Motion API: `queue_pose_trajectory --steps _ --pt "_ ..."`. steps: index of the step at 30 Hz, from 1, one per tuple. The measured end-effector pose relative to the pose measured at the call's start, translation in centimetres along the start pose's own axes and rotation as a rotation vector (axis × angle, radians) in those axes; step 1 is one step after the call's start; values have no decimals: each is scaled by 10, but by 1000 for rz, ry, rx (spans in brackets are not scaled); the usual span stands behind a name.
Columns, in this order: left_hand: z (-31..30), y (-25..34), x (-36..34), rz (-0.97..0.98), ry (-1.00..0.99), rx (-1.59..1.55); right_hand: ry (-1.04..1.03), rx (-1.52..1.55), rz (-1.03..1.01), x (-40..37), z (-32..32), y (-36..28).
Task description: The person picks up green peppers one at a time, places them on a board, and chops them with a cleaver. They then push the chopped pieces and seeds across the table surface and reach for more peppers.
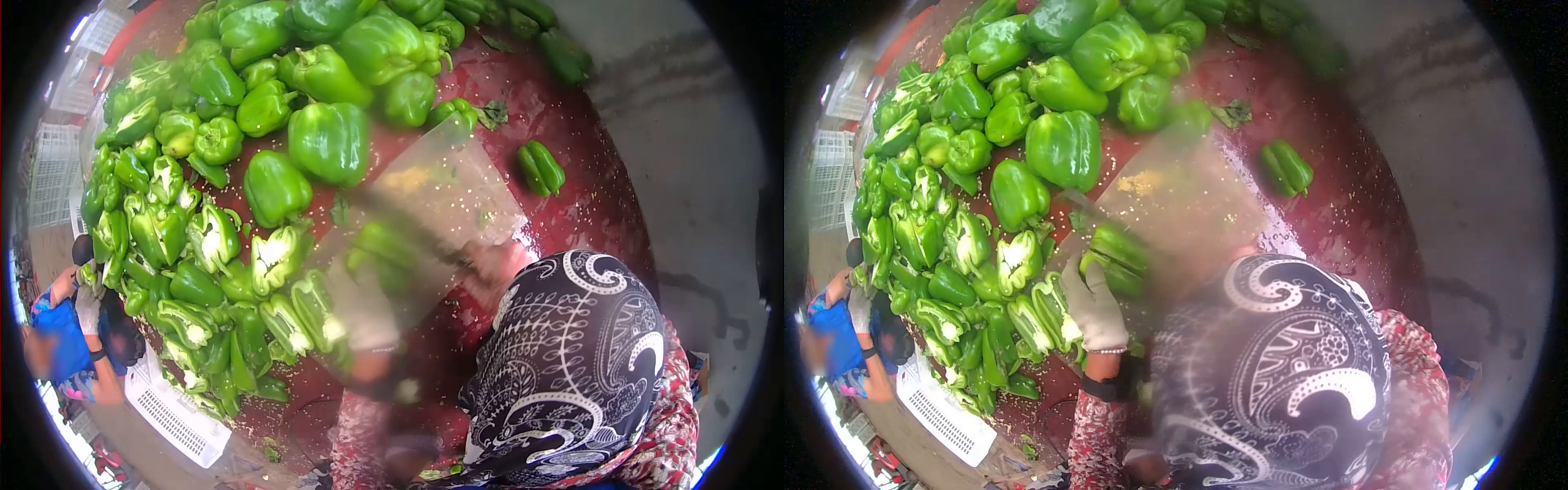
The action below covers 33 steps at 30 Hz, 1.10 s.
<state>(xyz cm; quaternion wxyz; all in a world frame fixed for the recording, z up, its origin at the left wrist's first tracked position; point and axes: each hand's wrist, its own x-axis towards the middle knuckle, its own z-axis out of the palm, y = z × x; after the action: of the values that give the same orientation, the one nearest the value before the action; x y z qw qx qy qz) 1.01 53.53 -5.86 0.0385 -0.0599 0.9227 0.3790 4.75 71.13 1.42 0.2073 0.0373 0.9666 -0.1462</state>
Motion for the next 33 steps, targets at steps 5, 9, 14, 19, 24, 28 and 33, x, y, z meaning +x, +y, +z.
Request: queue_pose_trajectory --steps 5,9,14,19,24,28,33 --pt "-7 31 1 -92 -127 56 -179 91 84 -7 13 28" --pt "-13 9 6 66 125 -90 -327 174 -20 1 26 10" --pt "-118 36 68 -169 653 218 -66 452 -481 65 -2 -65" --pt "-201 4 118 -93 866 483 424 505 -582 85 -17 -12" --pt "-123 35 119 234 366 291 741 625 19 45 -68 94" --pt "-62 68 143 674 98 512 578 518 460 14 -56 168" --pt "-20 105 185 247 -257 377 489 303 438 17 -65 150"
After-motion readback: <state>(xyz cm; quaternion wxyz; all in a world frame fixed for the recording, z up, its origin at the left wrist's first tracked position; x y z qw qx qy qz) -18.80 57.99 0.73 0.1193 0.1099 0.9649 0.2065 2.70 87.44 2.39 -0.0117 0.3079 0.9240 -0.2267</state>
